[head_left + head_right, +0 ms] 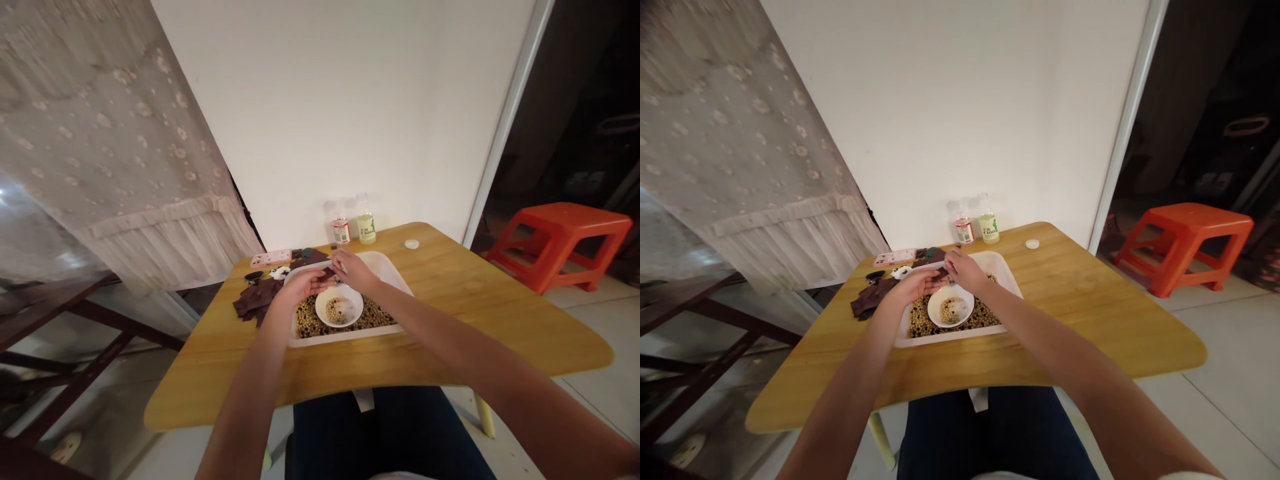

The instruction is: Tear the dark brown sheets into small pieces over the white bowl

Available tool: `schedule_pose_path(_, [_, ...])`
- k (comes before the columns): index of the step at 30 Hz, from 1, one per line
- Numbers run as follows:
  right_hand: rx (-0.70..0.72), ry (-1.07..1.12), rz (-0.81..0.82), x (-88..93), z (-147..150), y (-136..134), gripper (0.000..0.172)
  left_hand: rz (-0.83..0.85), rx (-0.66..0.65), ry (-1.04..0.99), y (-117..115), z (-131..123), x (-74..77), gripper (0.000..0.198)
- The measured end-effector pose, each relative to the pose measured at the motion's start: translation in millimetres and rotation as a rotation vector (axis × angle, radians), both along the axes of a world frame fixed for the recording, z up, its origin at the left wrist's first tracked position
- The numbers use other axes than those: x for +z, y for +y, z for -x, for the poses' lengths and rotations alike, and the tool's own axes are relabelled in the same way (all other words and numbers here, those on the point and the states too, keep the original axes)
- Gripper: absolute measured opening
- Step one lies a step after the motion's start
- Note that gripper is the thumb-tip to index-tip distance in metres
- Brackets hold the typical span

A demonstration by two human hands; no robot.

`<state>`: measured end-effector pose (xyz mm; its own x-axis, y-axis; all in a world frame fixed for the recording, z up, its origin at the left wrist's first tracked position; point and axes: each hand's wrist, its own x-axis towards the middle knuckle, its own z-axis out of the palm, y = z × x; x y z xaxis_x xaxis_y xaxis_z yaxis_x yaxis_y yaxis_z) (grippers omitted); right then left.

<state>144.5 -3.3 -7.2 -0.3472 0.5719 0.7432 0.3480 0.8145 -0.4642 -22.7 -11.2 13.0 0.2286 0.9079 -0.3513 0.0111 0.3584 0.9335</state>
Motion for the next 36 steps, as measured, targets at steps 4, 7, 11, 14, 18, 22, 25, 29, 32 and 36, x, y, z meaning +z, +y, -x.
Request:
schedule_pose_path(4, [0.006,0.008,-0.004,0.3,-0.3,-0.5,0.021,-0.004,-0.003,-0.003,1.1,0.6,-1.3,0.005])
schedule_pose_path(7, [0.002,0.012,-0.007,0.5,-0.3,-0.9,0.021,0.006,-0.006,-0.002,1.3,0.9,-1.1,0.007])
schedule_pose_path(11, [-0.001,0.008,-0.003,1.0,0.1,-1.9,0.022,0.022,0.002,-0.011,0.6,0.5,0.2,0.006])
schedule_pose_path(14, [-0.004,0.005,0.002,1.1,0.3,-2.2,0.022,0.018,-0.009,-0.015,0.4,0.5,0.5,0.007])
schedule_pose_path(18, [-0.01,0.006,-0.004,0.4,0.1,-1.4,0.021,0.007,-0.018,-0.012,0.6,1.0,0.0,0.009])
schedule_pose_path(22, [-0.01,-0.001,-0.017,-0.4,0.0,0.2,0.021,-0.009,-0.021,-0.004,-0.2,0.6,0.2,0.01])
schedule_pose_path(25, [-0.006,-0.002,-0.024,-0.9,0.1,1.0,0.022,-0.004,-0.014,0.001,-0.6,0.1,0.8,0.009])
schedule_pose_path(29, [-0.009,-0.001,-0.023,-0.8,0.3,1.1,0.022,-0.004,-0.021,-0.005,1.0,0.8,-0.4,0.009])
schedule_pose_path(32, [-0.008,0.005,-0.023,-0.6,0.2,0.6,0.021,-0.004,-0.028,-0.012,2.4,1.7,-2.1,0.009])
schedule_pose_path(36, [0.005,0.015,-0.024,-0.9,-0.1,0.6,0.02,0.016,-0.013,-0.01,1.7,1.4,-1.7,0.009])
